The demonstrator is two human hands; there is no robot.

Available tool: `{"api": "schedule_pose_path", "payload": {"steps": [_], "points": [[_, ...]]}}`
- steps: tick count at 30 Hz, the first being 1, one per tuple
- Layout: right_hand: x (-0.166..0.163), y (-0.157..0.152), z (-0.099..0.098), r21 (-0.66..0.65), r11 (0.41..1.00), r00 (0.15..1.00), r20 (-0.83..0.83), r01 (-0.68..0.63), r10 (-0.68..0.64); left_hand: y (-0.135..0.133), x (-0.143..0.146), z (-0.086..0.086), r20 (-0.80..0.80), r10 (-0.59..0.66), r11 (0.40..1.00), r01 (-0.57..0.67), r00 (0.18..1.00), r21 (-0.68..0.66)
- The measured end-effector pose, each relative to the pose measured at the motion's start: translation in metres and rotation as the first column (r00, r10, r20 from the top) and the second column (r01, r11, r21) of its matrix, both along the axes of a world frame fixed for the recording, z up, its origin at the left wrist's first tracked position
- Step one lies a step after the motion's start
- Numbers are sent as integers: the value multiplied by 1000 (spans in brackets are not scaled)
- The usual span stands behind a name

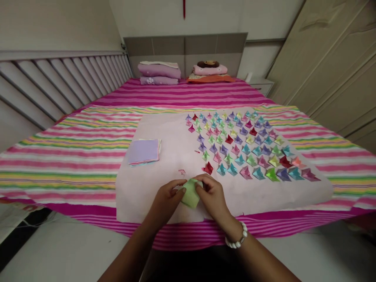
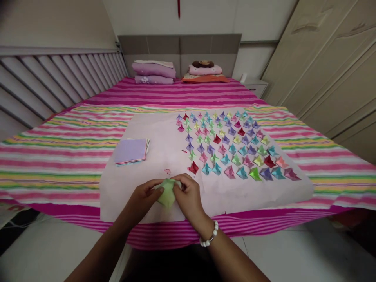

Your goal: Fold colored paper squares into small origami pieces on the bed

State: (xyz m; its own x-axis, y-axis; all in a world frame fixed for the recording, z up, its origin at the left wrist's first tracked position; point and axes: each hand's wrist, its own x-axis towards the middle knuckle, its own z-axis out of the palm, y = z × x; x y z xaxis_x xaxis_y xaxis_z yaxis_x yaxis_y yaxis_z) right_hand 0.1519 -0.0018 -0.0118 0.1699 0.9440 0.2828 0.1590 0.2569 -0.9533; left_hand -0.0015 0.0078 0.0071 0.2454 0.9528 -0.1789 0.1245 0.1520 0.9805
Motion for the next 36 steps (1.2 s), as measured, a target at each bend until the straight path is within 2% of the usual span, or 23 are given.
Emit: {"api": "schedule_pose_path", "payload": {"steps": [6,9,11,14,19,22,27,33,36], "points": [[4,3,3,-191,972,963,-256,-139,88,2,-9,3,176,5,991,19,984,-134],[6,4,6,-245,947,931,-348,-208,115,1,-12,5,327,-61,983,114,943,-147],[8,4,8,-260,938,916,-382,-230,119,0,-13,6,366,-107,979,163,924,-126],[9,5,8,-270,928,900,-417,-256,127,-2,-12,5,304,-85,988,119,949,-96],[11,4,6,-250,905,879,-426,-343,215,-3,-6,4,50,111,994,-110,993,-15],[12,3,7,-216,898,856,-448,-382,257,-2,-5,5,-8,166,986,-166,986,11],[6,2,7,-245,894,854,-466,-376,232,-4,-3,4,-2,171,984,-171,985,44],[-1,1,-2,-280,903,870,-462,-326,171,-4,-2,3,176,72,997,-69,982,-20],[1,0,-4,-288,898,878,-443,-331,181,-1,-5,3,248,85,996,-86,965,-6]]}}
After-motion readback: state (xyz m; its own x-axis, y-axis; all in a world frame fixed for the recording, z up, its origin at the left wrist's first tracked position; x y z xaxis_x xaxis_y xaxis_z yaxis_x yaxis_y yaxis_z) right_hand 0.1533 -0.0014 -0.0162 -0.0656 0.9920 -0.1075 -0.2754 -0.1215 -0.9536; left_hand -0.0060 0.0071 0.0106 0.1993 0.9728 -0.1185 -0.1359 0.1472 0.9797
